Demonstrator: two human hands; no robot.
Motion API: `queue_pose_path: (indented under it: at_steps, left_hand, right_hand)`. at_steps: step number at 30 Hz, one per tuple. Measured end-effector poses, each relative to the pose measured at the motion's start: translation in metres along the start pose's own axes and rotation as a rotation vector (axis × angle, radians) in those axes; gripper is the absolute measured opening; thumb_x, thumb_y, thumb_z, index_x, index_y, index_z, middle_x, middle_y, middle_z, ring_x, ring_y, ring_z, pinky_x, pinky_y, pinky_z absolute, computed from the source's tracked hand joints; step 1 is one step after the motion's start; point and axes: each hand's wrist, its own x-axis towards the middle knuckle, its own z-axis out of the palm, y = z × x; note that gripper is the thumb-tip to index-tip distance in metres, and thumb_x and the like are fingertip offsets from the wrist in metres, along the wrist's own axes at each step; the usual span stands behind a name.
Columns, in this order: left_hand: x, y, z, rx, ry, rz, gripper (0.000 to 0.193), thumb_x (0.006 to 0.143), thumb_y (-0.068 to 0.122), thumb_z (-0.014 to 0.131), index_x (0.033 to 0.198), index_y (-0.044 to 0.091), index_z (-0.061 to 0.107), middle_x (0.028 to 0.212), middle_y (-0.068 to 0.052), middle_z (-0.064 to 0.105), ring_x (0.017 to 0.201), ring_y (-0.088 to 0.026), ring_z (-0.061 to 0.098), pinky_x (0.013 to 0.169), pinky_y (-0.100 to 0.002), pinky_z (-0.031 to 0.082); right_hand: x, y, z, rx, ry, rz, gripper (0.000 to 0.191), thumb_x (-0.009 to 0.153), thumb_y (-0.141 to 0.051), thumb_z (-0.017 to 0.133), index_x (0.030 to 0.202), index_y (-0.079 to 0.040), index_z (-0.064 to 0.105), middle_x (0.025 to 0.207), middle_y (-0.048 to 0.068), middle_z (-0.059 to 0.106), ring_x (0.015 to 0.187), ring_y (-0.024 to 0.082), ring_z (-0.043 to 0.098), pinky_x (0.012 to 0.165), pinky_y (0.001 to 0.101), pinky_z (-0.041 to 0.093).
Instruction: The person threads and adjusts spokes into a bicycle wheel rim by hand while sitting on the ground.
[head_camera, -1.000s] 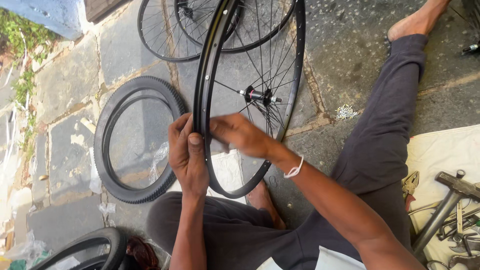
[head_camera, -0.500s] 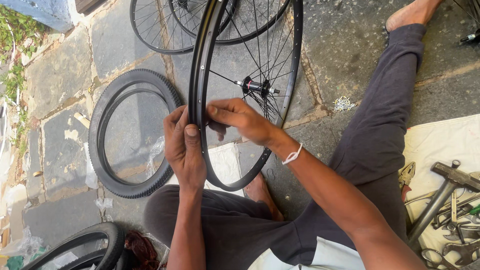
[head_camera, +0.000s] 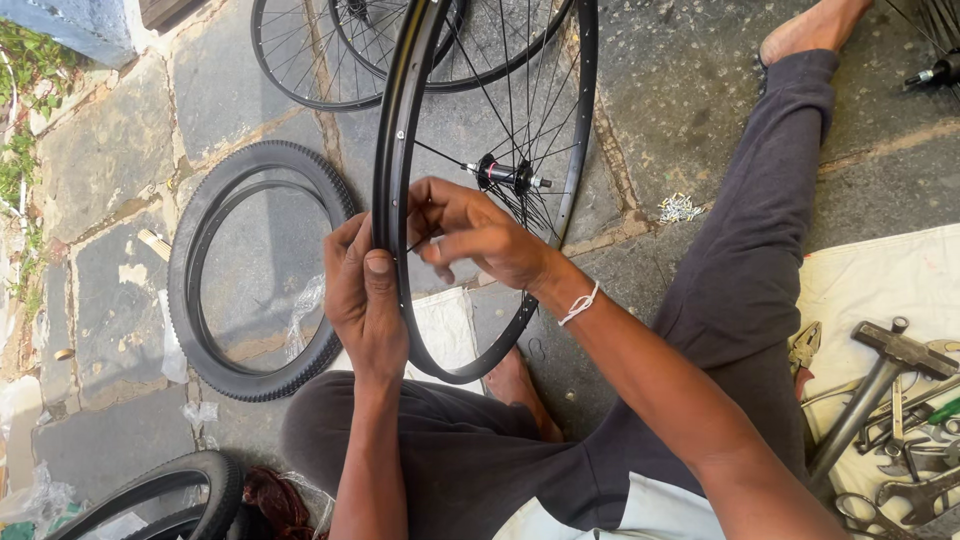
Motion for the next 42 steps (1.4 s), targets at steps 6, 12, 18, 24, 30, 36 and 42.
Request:
queue_pose_path:
  at_steps: [6, 12, 18, 24, 30, 36, 42]
  left_hand:
    - [0.002, 0.005, 0.001, -0.044, -0.012, 0.008, 0.043, 0.114, 0.038, 0.051, 0.139, 0.005, 0.064, 0.129, -0.008, 0.058, 0.12, -0.015, 0.057, 0.102, -0.031, 0.049]
    - [0.011, 0.013, 0.01, 0.03, 0.003, -0.041, 0.042, 0.114, 0.033, 0.052, 0.138, 0.001, 0.064, 0.117, -0.008, 0.056, 0.108, -0.013, 0.054, 0.094, -0.027, 0.045]
    - [0.008, 0.01, 0.032, -0.203, -0.062, -0.168, 0.044, 0.114, 0.034, 0.05, 0.142, -0.001, 0.056, 0.098, -0.003, 0.062, 0.088, -0.008, 0.06, 0.077, -0.025, 0.051]
    - [-0.011, 0.01, 0.048, -0.199, -0.067, -0.245, 0.044, 0.113, 0.035, 0.045, 0.135, -0.001, 0.057, 0.07, 0.001, 0.058, 0.059, -0.005, 0.053, 0.053, -0.022, 0.043]
    - [-0.014, 0.016, 0.054, -0.333, -0.06, -0.283, 0.048, 0.111, 0.036, 0.046, 0.138, -0.003, 0.054, 0.068, 0.001, 0.054, 0.056, -0.005, 0.051, 0.051, -0.021, 0.042]
    - [0.003, 0.023, 0.051, -0.372, -0.088, -0.314, 0.052, 0.105, 0.026, 0.057, 0.145, -0.006, 0.048, 0.076, 0.001, 0.055, 0.063, -0.006, 0.052, 0.056, -0.022, 0.044]
    - [0.005, 0.021, 0.059, -0.147, -0.146, -0.233, 0.074, 0.092, 0.001, 0.067, 0.157, -0.004, 0.032, 0.072, 0.002, 0.056, 0.06, -0.005, 0.053, 0.057, -0.022, 0.044]
  right_hand:
    - [0.0, -0.003, 0.0, -0.075, -0.055, -0.104, 0.032, 0.095, -0.009, 0.066, 0.125, -0.001, 0.056, 0.099, 0.004, 0.058, 0.086, 0.012, 0.056, 0.078, 0.0263, 0.05]
    - [-0.035, 0.039, 0.004, -0.325, 0.969, 0.035, 0.027, 0.093, -0.012, 0.061, 0.117, -0.004, 0.057, 0.097, 0.012, 0.06, 0.072, 0.018, 0.055, 0.062, 0.0327, 0.048]
    - [-0.055, 0.128, -0.03, -1.074, 0.906, 0.04, 0.03, 0.083, -0.007, 0.072, 0.111, -0.002, 0.062, 0.138, 0.022, 0.053, 0.129, 0.038, 0.051, 0.103, 0.0471, 0.046]
    - [-0.017, 0.147, -0.093, -1.223, 0.869, 0.089, 0.031, 0.08, -0.01, 0.075, 0.111, -0.005, 0.07, 0.138, 0.028, 0.053, 0.131, 0.047, 0.047, 0.108, 0.0491, 0.039]
    - [0.027, 0.142, -0.092, -0.777, 0.67, -0.022, 0.028, 0.092, -0.02, 0.073, 0.111, -0.001, 0.065, 0.115, 0.013, 0.066, 0.106, 0.029, 0.067, 0.087, 0.0387, 0.055]
    - [0.144, 0.108, -0.115, 0.254, 0.92, -0.194, 0.041, 0.101, -0.034, 0.054, 0.127, -0.002, 0.054, 0.089, 0.009, 0.068, 0.075, 0.015, 0.07, 0.054, 0.0281, 0.059]
    - [0.153, 0.079, -0.136, -0.229, 0.997, -0.299, 0.064, 0.096, -0.012, 0.062, 0.149, -0.013, 0.026, 0.091, 0.009, 0.065, 0.067, 0.012, 0.062, 0.054, 0.0238, 0.053]
